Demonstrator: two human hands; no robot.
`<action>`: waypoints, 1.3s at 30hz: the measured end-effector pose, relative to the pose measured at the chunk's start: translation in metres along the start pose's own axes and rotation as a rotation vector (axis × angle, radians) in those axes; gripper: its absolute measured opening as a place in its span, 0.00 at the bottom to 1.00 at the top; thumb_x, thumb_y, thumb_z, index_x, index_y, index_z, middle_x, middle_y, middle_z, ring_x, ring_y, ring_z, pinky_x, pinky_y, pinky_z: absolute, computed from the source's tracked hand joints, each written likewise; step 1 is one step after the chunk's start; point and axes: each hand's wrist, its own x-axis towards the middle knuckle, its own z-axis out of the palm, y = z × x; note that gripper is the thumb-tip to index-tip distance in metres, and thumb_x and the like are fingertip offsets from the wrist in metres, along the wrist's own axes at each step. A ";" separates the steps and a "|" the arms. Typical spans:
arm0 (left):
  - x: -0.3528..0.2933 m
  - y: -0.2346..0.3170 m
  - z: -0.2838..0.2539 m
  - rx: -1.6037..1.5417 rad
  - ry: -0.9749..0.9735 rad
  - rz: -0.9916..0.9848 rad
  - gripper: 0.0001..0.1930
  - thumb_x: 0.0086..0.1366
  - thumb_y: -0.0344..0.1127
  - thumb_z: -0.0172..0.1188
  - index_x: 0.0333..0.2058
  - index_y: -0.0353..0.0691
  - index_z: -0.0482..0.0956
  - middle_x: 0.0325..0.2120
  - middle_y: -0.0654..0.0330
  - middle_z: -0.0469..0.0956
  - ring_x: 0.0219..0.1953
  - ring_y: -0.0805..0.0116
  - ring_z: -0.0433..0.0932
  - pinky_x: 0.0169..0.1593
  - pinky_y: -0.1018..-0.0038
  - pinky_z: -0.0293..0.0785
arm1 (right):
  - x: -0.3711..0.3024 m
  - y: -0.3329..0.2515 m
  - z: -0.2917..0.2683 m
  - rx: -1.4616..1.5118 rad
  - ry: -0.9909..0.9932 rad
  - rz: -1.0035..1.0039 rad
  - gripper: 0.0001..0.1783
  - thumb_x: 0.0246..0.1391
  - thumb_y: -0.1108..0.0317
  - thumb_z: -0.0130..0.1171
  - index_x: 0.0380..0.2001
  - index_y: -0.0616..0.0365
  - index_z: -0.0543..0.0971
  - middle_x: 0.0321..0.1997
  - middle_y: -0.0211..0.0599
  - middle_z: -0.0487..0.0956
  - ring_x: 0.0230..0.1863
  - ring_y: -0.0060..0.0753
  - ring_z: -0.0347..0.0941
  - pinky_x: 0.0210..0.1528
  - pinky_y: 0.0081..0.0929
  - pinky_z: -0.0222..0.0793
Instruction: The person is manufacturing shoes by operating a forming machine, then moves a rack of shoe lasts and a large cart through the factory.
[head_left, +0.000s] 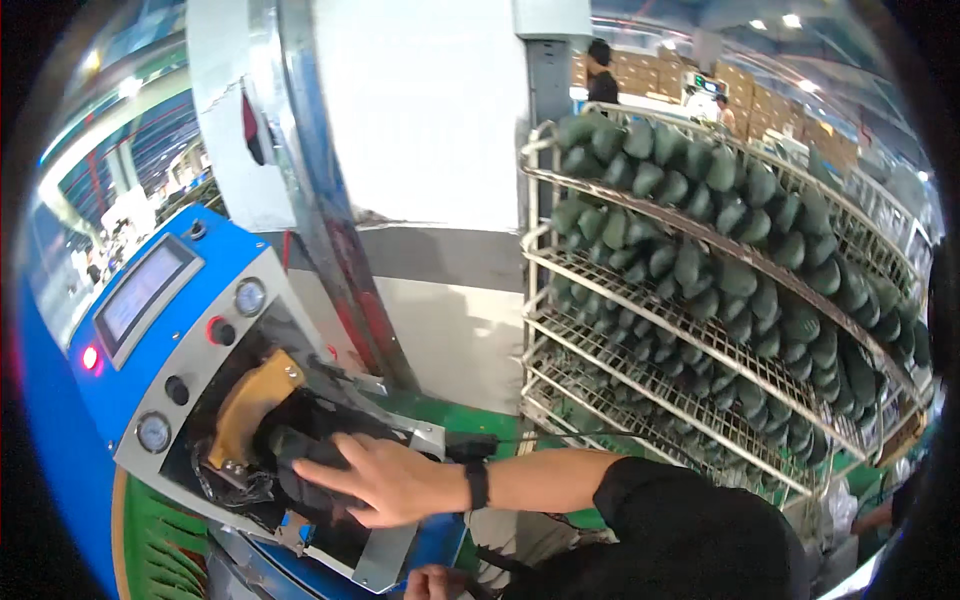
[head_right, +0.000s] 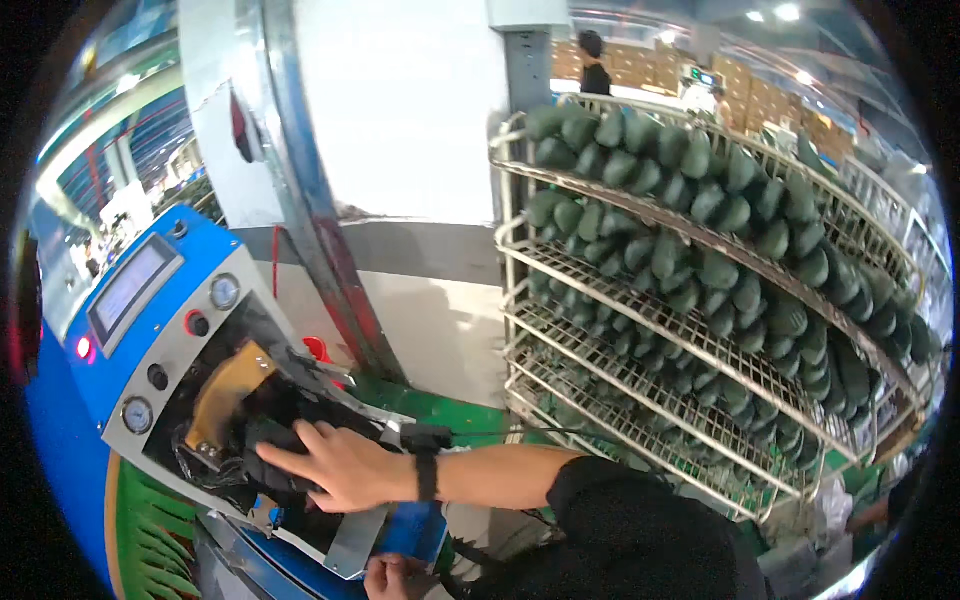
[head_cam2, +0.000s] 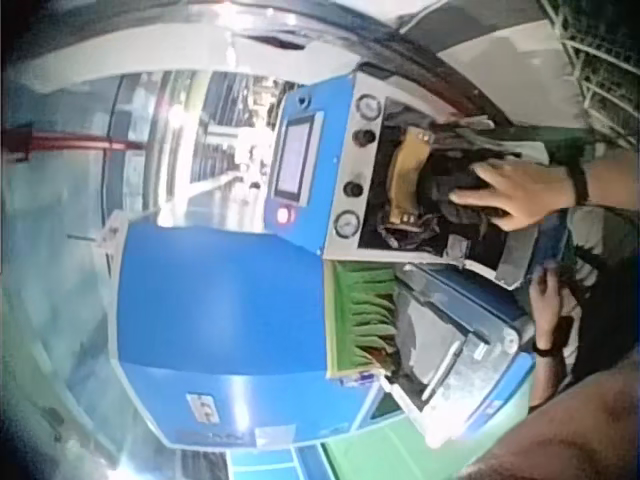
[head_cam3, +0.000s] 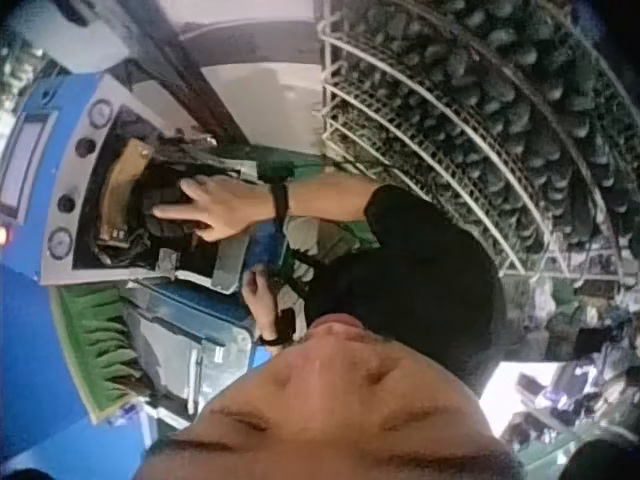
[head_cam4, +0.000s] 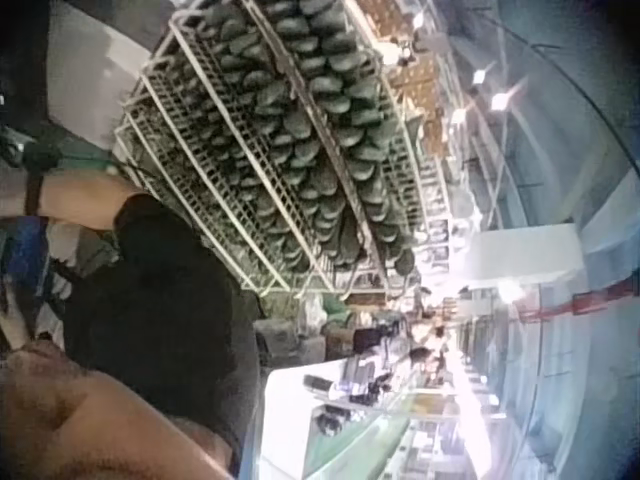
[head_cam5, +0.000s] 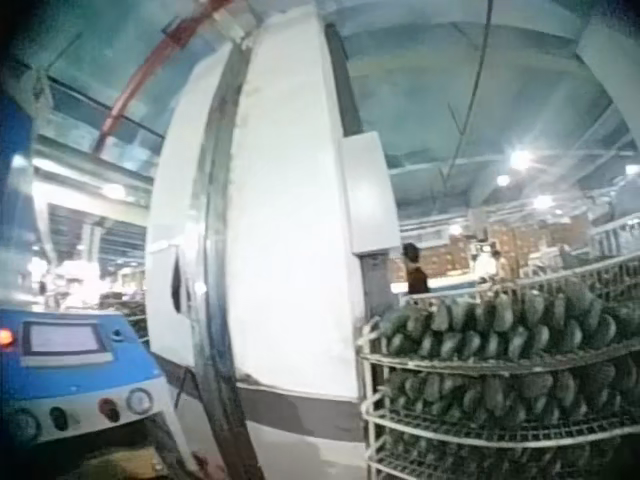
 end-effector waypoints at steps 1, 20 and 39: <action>-0.001 0.011 0.002 0.016 -0.019 -0.008 0.12 0.74 0.39 0.55 0.34 0.36 0.75 0.25 0.65 0.72 0.31 0.73 0.72 0.36 0.72 0.68 | -0.019 -0.003 -0.002 0.025 0.068 -0.036 0.52 0.46 0.61 0.68 0.74 0.43 0.57 0.53 0.64 0.66 0.44 0.60 0.72 0.44 0.46 0.76; -0.016 -0.036 -0.012 0.076 -0.151 -0.145 0.28 0.69 0.49 0.59 0.54 0.26 0.76 0.49 0.49 0.80 0.50 0.57 0.75 0.55 0.67 0.70 | 0.003 -0.017 0.060 2.038 -0.046 1.016 0.34 0.59 0.61 0.65 0.64 0.54 0.62 0.47 0.44 0.76 0.40 0.46 0.80 0.39 0.42 0.82; -0.020 0.009 -0.018 0.074 -0.146 -0.266 0.22 0.65 0.41 0.69 0.50 0.29 0.78 0.41 0.57 0.80 0.41 0.66 0.74 0.48 0.69 0.72 | -0.325 0.132 -0.312 1.972 1.308 0.128 0.30 0.70 0.52 0.49 0.58 0.71 0.67 0.36 0.38 0.78 0.29 0.27 0.75 0.25 0.18 0.72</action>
